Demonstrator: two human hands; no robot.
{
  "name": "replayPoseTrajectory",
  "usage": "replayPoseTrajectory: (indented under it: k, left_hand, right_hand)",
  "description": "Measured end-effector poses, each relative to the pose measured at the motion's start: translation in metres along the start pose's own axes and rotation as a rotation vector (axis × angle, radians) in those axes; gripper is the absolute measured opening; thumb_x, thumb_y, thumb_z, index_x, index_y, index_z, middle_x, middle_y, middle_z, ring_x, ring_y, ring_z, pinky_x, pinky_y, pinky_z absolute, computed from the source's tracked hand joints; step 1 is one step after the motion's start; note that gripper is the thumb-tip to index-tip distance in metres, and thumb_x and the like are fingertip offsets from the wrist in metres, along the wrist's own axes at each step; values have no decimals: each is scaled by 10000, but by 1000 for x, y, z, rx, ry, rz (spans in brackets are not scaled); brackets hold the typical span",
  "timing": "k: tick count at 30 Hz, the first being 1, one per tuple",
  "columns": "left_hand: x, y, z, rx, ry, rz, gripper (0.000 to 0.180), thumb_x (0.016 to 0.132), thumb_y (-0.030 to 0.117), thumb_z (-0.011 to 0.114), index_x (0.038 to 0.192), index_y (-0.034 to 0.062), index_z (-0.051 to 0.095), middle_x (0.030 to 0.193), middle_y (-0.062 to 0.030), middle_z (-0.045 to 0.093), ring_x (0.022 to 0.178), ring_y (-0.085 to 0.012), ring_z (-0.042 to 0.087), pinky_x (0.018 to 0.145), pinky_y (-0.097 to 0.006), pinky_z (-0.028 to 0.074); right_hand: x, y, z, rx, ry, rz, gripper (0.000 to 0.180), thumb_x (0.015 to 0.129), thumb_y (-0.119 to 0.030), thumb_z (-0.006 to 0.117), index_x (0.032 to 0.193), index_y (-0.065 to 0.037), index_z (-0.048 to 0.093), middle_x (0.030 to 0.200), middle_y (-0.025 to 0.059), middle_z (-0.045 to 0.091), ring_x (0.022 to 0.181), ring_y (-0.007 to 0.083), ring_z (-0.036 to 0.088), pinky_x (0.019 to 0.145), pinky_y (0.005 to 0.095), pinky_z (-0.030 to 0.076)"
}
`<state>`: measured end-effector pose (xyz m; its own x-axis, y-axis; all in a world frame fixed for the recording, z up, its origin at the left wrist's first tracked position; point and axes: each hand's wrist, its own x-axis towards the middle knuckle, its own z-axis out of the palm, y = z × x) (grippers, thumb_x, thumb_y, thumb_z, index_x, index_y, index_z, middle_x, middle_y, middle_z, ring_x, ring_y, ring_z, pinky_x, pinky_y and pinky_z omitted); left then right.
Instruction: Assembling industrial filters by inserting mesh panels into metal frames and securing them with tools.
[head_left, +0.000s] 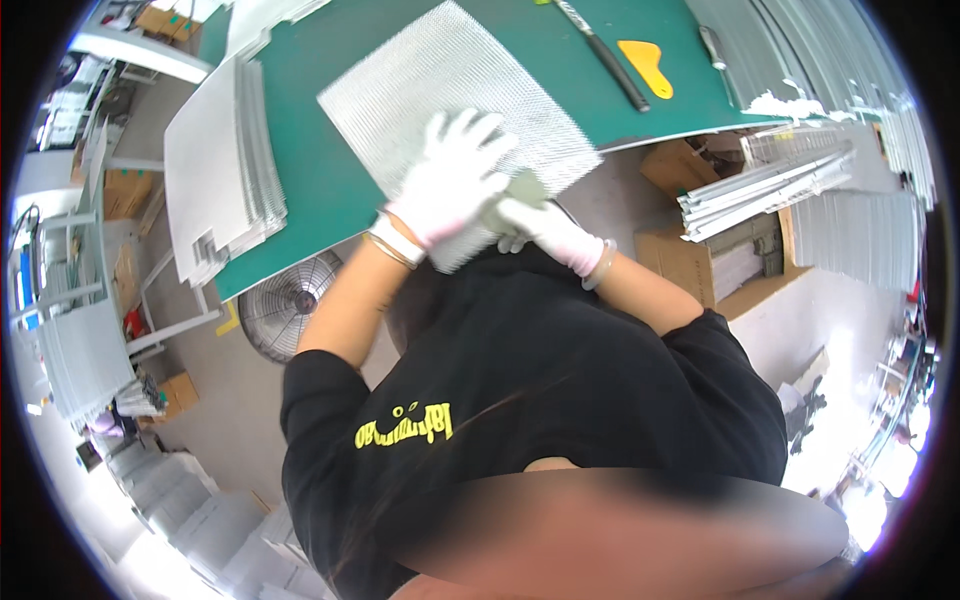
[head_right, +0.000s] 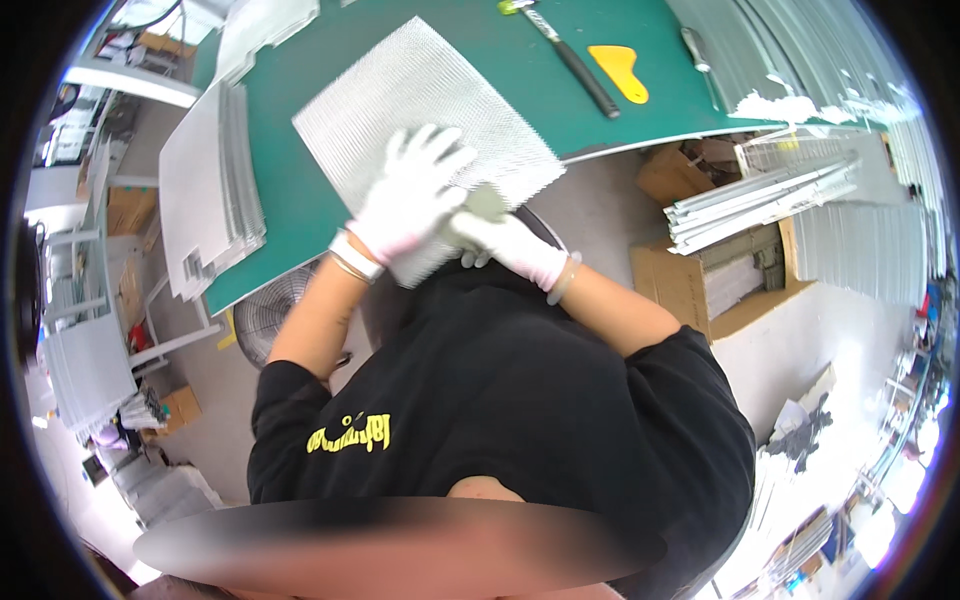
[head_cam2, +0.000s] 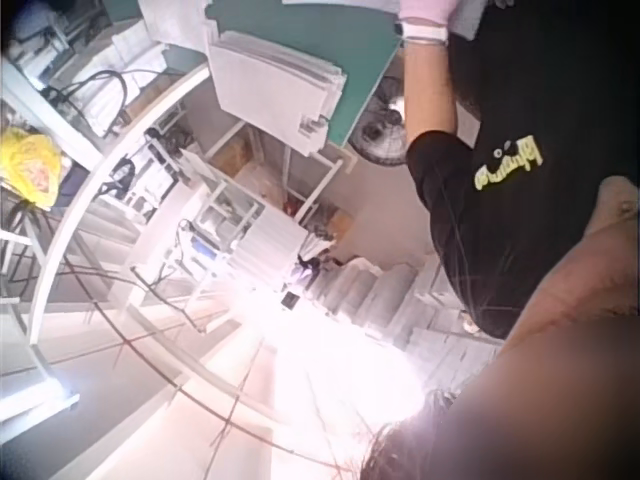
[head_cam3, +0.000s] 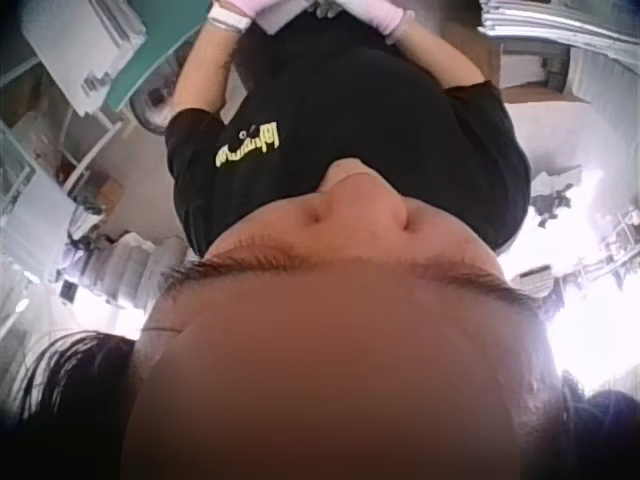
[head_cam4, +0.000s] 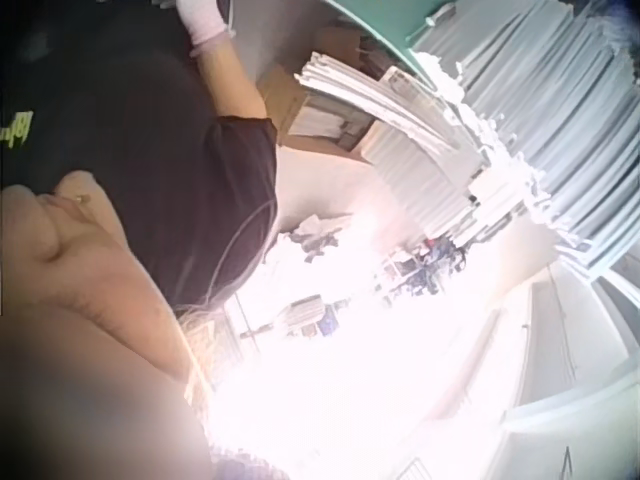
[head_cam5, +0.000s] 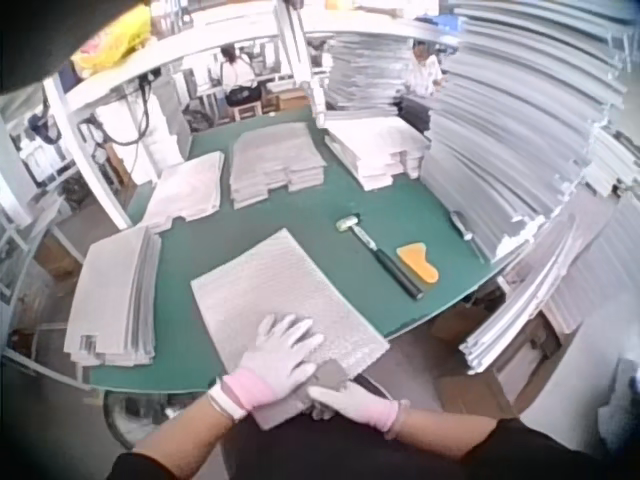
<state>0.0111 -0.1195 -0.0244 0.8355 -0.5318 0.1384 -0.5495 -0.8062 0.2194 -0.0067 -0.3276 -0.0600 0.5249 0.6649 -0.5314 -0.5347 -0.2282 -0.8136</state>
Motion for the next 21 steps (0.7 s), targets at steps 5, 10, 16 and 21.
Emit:
replayPoseTrajectory:
  k: [5, 10, 16, 21]
  left_hand:
    - [15, -22, -27, 293, 243, -60, 511, 889, 229, 622, 1381, 105, 562, 1438, -163, 504, 1374, -431, 397, 1170, -582, 240]
    - [-8, 43, -24, -198, 169, 134, 480, 842, 203, 668, 1294, 63, 591, 1373, -163, 538, 1348, -424, 420, 1133, -580, 305]
    - [-62, 61, 47, -620, 10, 137, 387, 871, 164, 691, 1231, 32, 638, 1253, -143, 649, 1222, -333, 585, 1088, -457, 424]
    - [-56, 63, 105, -1052, -105, -173, 382, 917, 193, 673, 1240, -8, 634, 1226, -160, 665, 1142, -294, 638, 1013, -363, 487]
  right_hand:
    - [-25, 22, -83, -1146, 189, -112, 546, 849, -301, 630, 1345, -74, 605, 1267, 155, 673, 1188, 337, 621, 1041, 395, 473]
    - [-96, 91, -245, -1614, 647, 668, 253, 843, -134, 678, 1094, -118, 710, 1092, 117, 690, 1047, 304, 687, 876, 407, 555]
    - [-95, 53, -218, -1704, 530, 124, 197, 854, -101, 611, 990, -146, 746, 912, 106, 724, 925, 322, 715, 802, 443, 572]
    - [-68, -18, -78, -1543, 376, -663, 125, 844, -246, 631, 858, -163, 725, 770, 68, 686, 775, 296, 702, 679, 429, 556]
